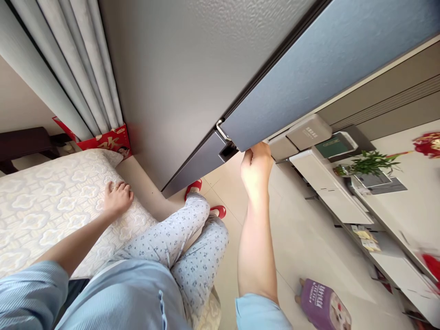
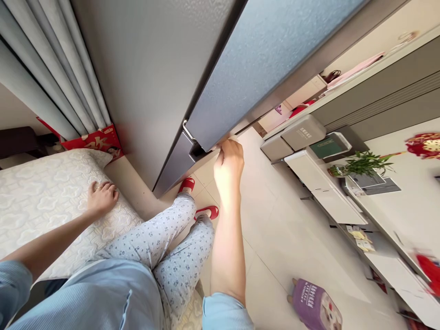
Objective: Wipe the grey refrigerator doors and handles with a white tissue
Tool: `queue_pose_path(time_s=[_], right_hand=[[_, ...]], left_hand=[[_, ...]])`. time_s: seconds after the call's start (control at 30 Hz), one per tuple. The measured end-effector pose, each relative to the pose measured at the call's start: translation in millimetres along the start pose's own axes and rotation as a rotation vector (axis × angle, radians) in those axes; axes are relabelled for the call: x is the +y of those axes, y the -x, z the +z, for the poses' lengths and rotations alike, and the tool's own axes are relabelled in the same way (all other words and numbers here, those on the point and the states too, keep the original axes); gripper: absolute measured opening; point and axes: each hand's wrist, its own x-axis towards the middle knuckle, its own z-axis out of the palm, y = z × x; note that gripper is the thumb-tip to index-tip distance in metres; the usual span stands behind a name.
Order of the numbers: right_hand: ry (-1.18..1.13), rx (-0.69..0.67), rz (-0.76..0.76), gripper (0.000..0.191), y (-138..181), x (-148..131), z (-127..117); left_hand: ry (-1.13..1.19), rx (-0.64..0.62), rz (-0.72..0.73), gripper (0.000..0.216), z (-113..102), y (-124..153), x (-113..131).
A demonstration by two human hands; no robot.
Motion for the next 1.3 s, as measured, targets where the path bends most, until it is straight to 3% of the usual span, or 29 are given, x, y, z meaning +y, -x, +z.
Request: queue_pose_path(time_s=[0.4,0.87,1.07,1.3], right_hand=[[-0.031,-0.08,-0.016,0.019,-4,-15,0],[-0.205,0.041,0.062,0.026,15,-44,4],[-0.278,-0.018,0.071,0.011,24,-52,-8],[-0.218,-0.01,0.047,0.021,28,-60,-11]], left_hand=[[0.019,-0.004,-0.006,0.042,0,-1,0],[0.016,-0.02,-0.018,0.041,-1,-1,1],[0.011,-0.025,-0.015,0.041,-3,-1,2],[-0.015,-0.034,-0.017,0.037,-8,-2,4]])
